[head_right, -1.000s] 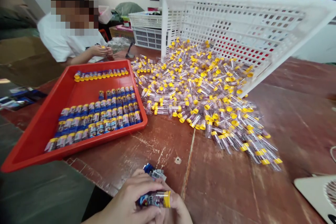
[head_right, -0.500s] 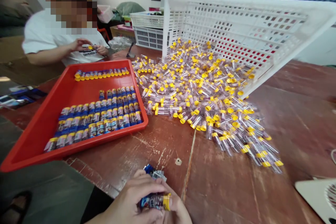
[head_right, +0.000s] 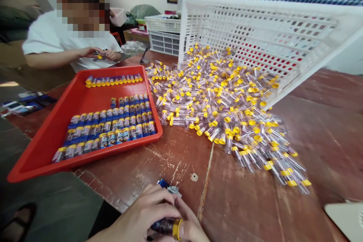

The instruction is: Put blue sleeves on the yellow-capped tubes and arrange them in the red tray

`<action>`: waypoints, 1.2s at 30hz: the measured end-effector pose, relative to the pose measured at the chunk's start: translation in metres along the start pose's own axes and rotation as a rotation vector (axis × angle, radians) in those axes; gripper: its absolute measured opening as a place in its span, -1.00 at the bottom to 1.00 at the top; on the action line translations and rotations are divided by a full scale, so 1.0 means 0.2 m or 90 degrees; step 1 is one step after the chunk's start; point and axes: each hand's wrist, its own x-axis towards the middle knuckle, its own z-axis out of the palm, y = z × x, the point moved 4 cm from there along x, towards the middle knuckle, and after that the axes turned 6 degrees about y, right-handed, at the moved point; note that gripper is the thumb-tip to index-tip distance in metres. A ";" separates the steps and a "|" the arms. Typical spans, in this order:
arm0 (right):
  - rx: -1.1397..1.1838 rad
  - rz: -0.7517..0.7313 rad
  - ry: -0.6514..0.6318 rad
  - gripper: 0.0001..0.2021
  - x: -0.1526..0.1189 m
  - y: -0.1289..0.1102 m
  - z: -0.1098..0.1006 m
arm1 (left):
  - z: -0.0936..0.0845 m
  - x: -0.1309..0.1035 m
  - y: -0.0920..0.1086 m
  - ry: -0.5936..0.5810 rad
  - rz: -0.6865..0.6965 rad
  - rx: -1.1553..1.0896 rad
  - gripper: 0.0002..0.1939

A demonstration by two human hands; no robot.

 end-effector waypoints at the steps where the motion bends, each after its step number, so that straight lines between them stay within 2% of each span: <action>1: -0.096 -0.017 -0.036 -0.37 0.00 -0.07 0.00 | -0.05 -0.01 0.02 0.000 -0.012 0.011 -0.72; 2: -0.195 -0.054 -0.048 -0.34 0.01 -0.16 -0.03 | -0.11 -0.01 0.02 0.010 -0.034 0.016 -0.75; 3: -0.324 -0.120 -0.023 -0.36 0.02 -0.28 -0.08 | -0.20 -0.02 0.01 0.038 -0.068 0.020 -0.79; 4: -0.501 -0.242 0.081 -0.46 0.03 -0.42 -0.15 | -0.31 -0.03 -0.02 0.084 -0.116 0.025 -0.82; 5: -0.676 -0.355 0.232 -0.54 0.03 -0.56 -0.24 | -0.44 -0.05 -0.07 0.152 -0.169 0.029 -0.83; 6: -0.855 -0.427 0.353 -0.56 0.04 -0.68 -0.33 | -0.59 -0.08 -0.14 0.238 -0.225 0.039 -0.79; 8: -1.261 -0.460 0.461 -0.60 0.09 -0.84 -0.46 | -0.88 -0.15 -0.29 0.424 -0.322 0.067 -0.57; 9: -1.303 -0.455 0.458 -0.60 0.12 -0.89 -0.52 | -1.00 -0.19 -0.37 0.479 -0.368 0.109 -0.48; 11: -1.380 -0.435 0.466 -0.60 0.17 -0.94 -0.58 | -1.15 -0.25 -0.51 0.480 -0.467 0.208 -0.42; 13: -1.417 -0.394 0.486 -0.61 0.19 -0.95 -0.60 | -1.19 -0.27 -0.61 0.408 -0.532 0.254 -0.48; 15: -1.458 -0.341 0.508 -0.63 0.21 -0.93 -0.58 | -1.16 -0.26 -0.65 0.349 -0.549 0.262 -0.59; 18: -1.483 -0.299 0.519 -0.65 0.22 -0.91 -0.57 | -1.13 -0.25 -0.66 0.311 -0.548 0.316 -0.69; 22: -1.473 -0.324 0.561 -0.67 0.20 -0.94 -0.56 | -1.15 -0.24 -0.61 0.276 -0.529 0.376 -0.71; 24: -1.471 -0.312 0.581 -0.66 0.18 -0.96 -0.55 | -1.13 -0.23 -0.54 0.307 -0.516 0.438 -0.74; 25: -1.471 -0.292 0.584 -0.68 0.18 -0.97 -0.55 | -1.09 -0.22 -0.49 0.340 -0.485 0.494 -0.74; 26: -1.471 -0.268 0.578 -0.69 0.17 -0.97 -0.54 | -1.02 -0.20 -0.42 0.361 -0.418 0.553 -0.73; 27: -1.471 -0.246 0.570 -0.69 0.17 -0.97 -0.54 | -0.91 -0.17 -0.35 0.364 -0.312 0.606 -0.70; 28: -1.470 -0.229 0.563 -0.68 0.17 -0.97 -0.54 | -0.77 -0.14 -0.29 0.335 -0.173 0.636 -0.69; 30: -1.466 -0.204 0.551 -0.62 0.18 -0.96 -0.55 | -0.42 -0.11 -0.18 0.179 0.117 0.586 -0.75; 31: -1.463 -0.193 0.546 -0.60 0.17 -0.96 -0.56 | -0.27 -0.11 -0.16 0.109 0.194 0.558 -0.79; 33: -1.447 -0.172 0.535 -0.56 0.16 -0.94 -0.58 | -0.04 -0.12 -0.17 0.024 0.231 0.544 -0.83; 34: -1.435 -0.166 0.527 -0.55 0.14 -0.93 -0.58 | 0.03 -0.13 -0.18 0.001 0.226 0.545 -0.84; 36: -1.401 -0.166 0.501 -0.54 0.10 -0.91 -0.59 | 0.08 -0.13 -0.20 -0.009 0.229 0.539 -0.86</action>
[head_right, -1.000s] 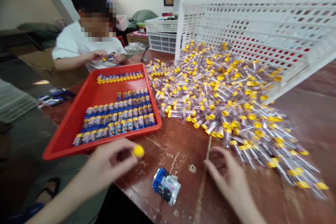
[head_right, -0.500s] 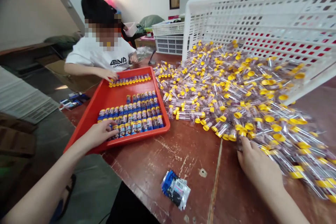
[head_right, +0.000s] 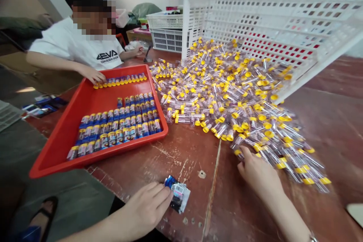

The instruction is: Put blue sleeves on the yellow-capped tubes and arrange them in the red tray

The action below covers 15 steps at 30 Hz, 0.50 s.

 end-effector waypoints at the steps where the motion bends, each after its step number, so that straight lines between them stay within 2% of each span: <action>1: 0.025 -0.008 -0.010 -0.56 -0.03 0.00 0.00 | 0.00 0.00 0.00 0.009 0.007 -0.010 -0.87; 3: 0.107 -0.044 -0.023 -0.63 -0.10 -0.03 -0.01 | -0.01 0.00 -0.02 0.024 0.010 -0.037 -0.87; 5: 0.180 -0.091 0.009 -0.69 -0.17 -0.09 -0.02 | -0.01 0.01 -0.04 0.026 -0.018 -0.069 -0.84; 8: 0.179 -0.163 0.079 -0.80 -0.23 -0.19 -0.04 | 0.01 0.00 -0.05 0.014 -0.100 -0.100 -0.84; 10: 0.153 -0.194 0.078 -0.86 -0.26 -0.25 -0.04 | 0.03 -0.01 -0.05 -0.012 -0.144 -0.101 -0.90; 13: 0.175 -0.227 0.061 -0.80 -0.28 -0.32 -0.04 | 0.03 -0.02 -0.05 -0.033 -0.211 -0.134 -0.87; 15: 0.255 -0.235 0.049 -0.68 -0.30 -0.36 -0.06 | 0.01 -0.01 -0.07 -0.032 -0.300 -0.236 -0.84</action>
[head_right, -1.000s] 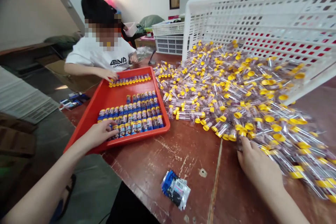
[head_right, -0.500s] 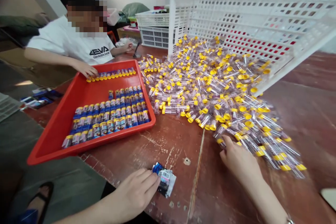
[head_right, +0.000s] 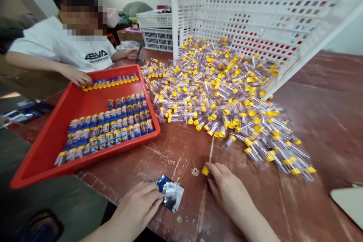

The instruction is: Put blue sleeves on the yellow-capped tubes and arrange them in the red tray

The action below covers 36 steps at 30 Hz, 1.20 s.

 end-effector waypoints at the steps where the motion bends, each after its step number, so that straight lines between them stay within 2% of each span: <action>1: 0.068 0.011 0.009 -0.65 -0.01 -0.02 -0.01 | -0.02 0.01 -0.01 -0.006 -0.056 -0.065 -0.83; 4: 0.337 0.076 0.069 -0.68 -0.03 -0.10 -0.04 | -0.06 0.06 -0.03 -0.017 -0.213 -0.212 -0.83; 7: 0.519 0.116 0.130 -0.78 -0.05 -0.17 -0.05 | -0.07 0.08 -0.03 -0.012 -0.287 -0.259 -0.82; 11: 0.569 0.074 0.142 -0.78 -0.05 -0.25 -0.06 | -0.07 0.10 -0.02 -0.020 -0.310 -0.287 -0.83; 15: 0.558 0.002 0.055 -0.72 -0.05 -0.28 -0.07 | -0.08 0.11 -0.02 -0.034 -0.335 -0.333 -0.85; 17: 0.575 0.024 0.018 -0.73 -0.05 -0.26 -0.07 | -0.09 0.12 -0.02 -0.037 -0.321 -0.359 -0.90; 19: 0.607 0.072 0.015 -0.75 -0.05 -0.25 -0.05 | -0.10 0.13 0.00 -0.040 -0.275 -0.397 -0.95; 22: 0.653 0.129 0.059 -0.77 -0.05 -0.24 -0.02 | -0.10 0.14 0.04 -0.053 -0.228 -0.436 -0.81; 25: 0.753 0.171 0.064 -0.75 -0.07 -0.27 0.05 | -0.10 0.14 0.06 -0.061 -0.232 -0.389 -0.68; 28: 1.008 0.308 -0.015 -0.70 -0.11 -0.31 0.16 | -0.12 0.14 0.08 -0.039 -0.191 -0.325 -0.69; 31: 1.216 0.447 -0.100 -0.73 -0.14 -0.36 0.24 | -0.15 0.14 0.13 -0.003 -0.104 -0.312 -0.70; 34: 1.393 0.435 -0.201 -0.78 -0.14 -0.45 0.26 | -0.15 0.14 0.17 -0.002 -0.054 -0.339 -0.68; 36: 1.505 0.428 -0.235 -0.82 -0.14 -0.52 0.26 | -0.14 0.13 0.18 -0.003 -0.051 -0.364 -0.65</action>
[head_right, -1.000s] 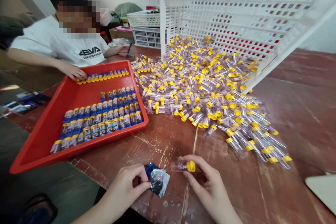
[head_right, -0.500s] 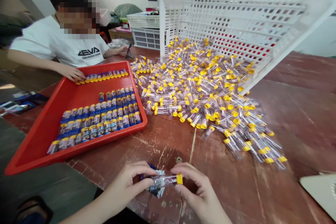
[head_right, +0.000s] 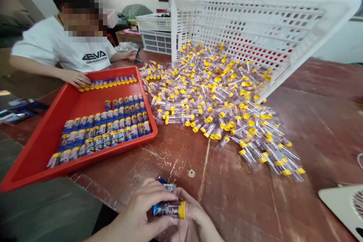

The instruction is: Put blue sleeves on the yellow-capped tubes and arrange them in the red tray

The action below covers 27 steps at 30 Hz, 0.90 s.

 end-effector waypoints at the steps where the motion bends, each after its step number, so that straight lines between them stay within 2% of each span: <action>1: 0.039 0.009 -0.008 -0.84 0.00 0.02 0.01 | 0.01 0.00 0.00 0.004 -0.001 -0.013 -0.62; 5: 0.089 0.042 -0.042 -0.88 0.02 0.10 0.02 | 0.03 0.00 0.00 0.016 -0.012 -0.042 -0.59; 12: 0.068 0.007 -0.046 -0.81 0.05 0.12 -0.04 | 0.04 0.00 -0.02 -0.029 -0.048 -0.047 -0.64; 16: 0.054 -0.025 0.020 -0.84 0.03 0.11 -0.04 | 0.04 0.01 -0.02 -0.022 -0.037 -0.045 -0.63; 20: -0.053 -0.063 0.030 -0.65 0.01 0.05 0.01 | 0.01 0.00 0.06 -0.050 0.020 0.057 -0.65; 22: -0.121 -0.062 0.013 -0.51 0.00 0.02 0.03 | -0.09 0.00 0.08 -0.038 0.016 0.090 -0.72; 23: -0.157 -0.065 0.018 -0.46 -0.01 0.00 0.03 | -0.17 0.00 0.07 -0.008 -0.005 0.095 -0.78; 25: -0.238 -0.096 0.046 -0.38 -0.02 -0.07 0.00 | -0.43 0.00 0.01 0.105 -0.083 0.102 -0.84; 27: -0.331 -0.155 0.094 -0.37 -0.04 -0.17 -0.05 | -0.75 -0.03 -0.11 0.278 -0.179 0.145 -0.67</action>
